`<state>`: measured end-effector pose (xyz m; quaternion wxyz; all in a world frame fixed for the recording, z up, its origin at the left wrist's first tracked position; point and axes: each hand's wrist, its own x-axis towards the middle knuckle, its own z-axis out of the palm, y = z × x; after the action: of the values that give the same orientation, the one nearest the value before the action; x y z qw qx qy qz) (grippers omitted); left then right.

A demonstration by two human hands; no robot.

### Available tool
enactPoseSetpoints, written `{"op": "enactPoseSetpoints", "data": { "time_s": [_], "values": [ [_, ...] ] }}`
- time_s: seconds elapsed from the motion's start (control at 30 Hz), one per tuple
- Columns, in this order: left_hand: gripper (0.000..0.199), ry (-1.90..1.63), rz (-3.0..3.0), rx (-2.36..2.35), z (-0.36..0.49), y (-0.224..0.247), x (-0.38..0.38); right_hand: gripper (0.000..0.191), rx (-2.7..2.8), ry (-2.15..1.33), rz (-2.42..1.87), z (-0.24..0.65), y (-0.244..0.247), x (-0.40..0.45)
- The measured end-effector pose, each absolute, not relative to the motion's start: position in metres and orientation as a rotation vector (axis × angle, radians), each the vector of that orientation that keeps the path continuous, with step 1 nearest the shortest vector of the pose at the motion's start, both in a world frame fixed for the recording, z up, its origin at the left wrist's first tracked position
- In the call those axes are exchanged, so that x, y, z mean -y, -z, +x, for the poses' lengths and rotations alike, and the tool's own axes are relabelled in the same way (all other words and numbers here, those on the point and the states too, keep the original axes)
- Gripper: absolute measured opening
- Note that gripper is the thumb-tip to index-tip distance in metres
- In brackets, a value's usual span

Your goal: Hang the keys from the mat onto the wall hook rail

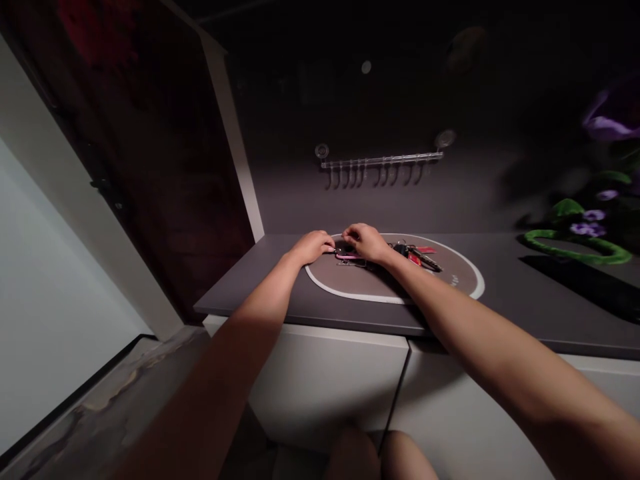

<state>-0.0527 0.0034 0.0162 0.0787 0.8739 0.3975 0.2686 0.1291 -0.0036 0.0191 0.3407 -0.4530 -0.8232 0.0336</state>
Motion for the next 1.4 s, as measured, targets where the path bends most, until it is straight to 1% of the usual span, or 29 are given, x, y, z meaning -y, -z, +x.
{"op": "enactPoseSetpoints", "data": {
  "time_s": [0.27, 0.6, 0.87, 1.17, 1.4],
  "values": [
    [0.011, -0.857, 2.626, -1.163, -0.049, -0.015, 0.0, 0.014, 2.206, -0.096, -1.263, 0.128, -0.019, 0.004],
    [0.016, -0.859, 2.792, -1.202, -0.047, -0.01, 0.0, 0.016, 2.226, -0.055, -1.31, 0.126, -0.021, 0.008],
    [0.023, -0.604, 2.992, -1.533, -0.043, -0.019, 0.013, 0.02, 2.269, -0.035, -1.344, 0.125, -0.024, 0.011],
    [0.022, -0.785, 2.925, -1.563, -0.043, -0.02, 0.013, 0.02, 2.253, -0.032, -1.331, 0.126, -0.022, 0.009],
    [0.022, -0.991, 2.822, -1.51, -0.042, -0.019, 0.012, 0.015, 2.213, -0.109, -1.251, 0.126, -0.02, 0.007]
  ]
}}
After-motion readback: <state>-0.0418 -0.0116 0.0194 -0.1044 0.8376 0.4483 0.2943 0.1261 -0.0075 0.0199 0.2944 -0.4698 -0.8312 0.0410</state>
